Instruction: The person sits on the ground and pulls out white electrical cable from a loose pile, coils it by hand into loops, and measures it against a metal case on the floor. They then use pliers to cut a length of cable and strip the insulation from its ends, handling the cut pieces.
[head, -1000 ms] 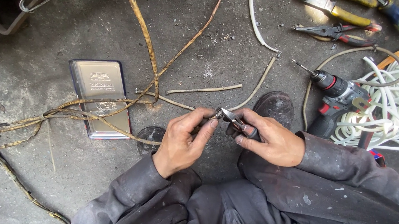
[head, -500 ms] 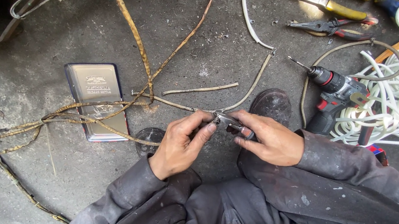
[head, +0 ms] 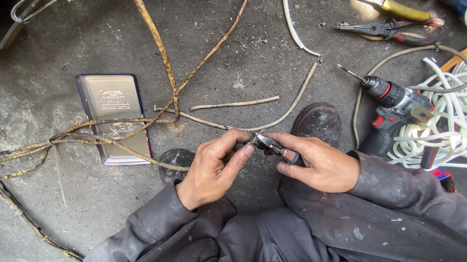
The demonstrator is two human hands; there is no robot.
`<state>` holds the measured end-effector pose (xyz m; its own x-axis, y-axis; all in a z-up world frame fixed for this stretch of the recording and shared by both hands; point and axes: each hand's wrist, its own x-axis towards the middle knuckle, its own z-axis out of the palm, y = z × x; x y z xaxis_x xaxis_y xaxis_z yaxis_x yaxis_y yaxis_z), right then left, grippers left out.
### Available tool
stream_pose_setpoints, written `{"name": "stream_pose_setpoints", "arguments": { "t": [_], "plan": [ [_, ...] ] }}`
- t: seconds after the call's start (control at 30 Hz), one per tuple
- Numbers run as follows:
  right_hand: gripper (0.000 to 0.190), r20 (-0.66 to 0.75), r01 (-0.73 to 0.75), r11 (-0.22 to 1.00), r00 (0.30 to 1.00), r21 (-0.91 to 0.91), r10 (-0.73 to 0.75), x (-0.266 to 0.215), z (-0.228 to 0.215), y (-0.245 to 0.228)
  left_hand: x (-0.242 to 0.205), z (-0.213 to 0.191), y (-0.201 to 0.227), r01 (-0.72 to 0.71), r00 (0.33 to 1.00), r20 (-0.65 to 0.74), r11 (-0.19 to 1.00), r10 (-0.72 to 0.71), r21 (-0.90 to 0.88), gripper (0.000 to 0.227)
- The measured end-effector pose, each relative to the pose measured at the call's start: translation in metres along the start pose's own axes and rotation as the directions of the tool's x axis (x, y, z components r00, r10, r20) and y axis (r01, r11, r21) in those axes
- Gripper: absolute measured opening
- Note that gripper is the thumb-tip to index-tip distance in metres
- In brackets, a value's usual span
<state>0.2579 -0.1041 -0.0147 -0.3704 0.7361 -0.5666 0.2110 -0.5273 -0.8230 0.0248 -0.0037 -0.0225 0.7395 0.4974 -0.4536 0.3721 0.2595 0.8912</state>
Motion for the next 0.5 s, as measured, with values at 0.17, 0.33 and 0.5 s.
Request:
{"name": "stream_pose_setpoints", "arguments": {
  "t": [0.17, 0.33, 0.5],
  "plan": [
    [0.067, 0.035, -0.061, 0.998, 0.997, -0.008, 0.062, 0.000, 0.000, 0.006, -0.001, 0.001, 0.003, -0.056, 0.998, -0.030, 0.997, 0.057, 0.043, 0.015],
    [0.070, 0.037, 0.036, 0.998, 0.999, -0.046, -0.034, -0.003, 0.006, 0.012, -0.001, 0.000, 0.005, -0.055, 0.997, -0.044, 0.995, 0.059, 0.085, 0.017],
    [0.078, -0.011, 0.036, 0.974, 0.999, -0.222, -0.039, -0.003, 0.007, 0.001, -0.001, 0.001, 0.008, 0.026, 0.998, -0.061, 0.995, -0.021, 0.091, 0.019]
  ]
}}
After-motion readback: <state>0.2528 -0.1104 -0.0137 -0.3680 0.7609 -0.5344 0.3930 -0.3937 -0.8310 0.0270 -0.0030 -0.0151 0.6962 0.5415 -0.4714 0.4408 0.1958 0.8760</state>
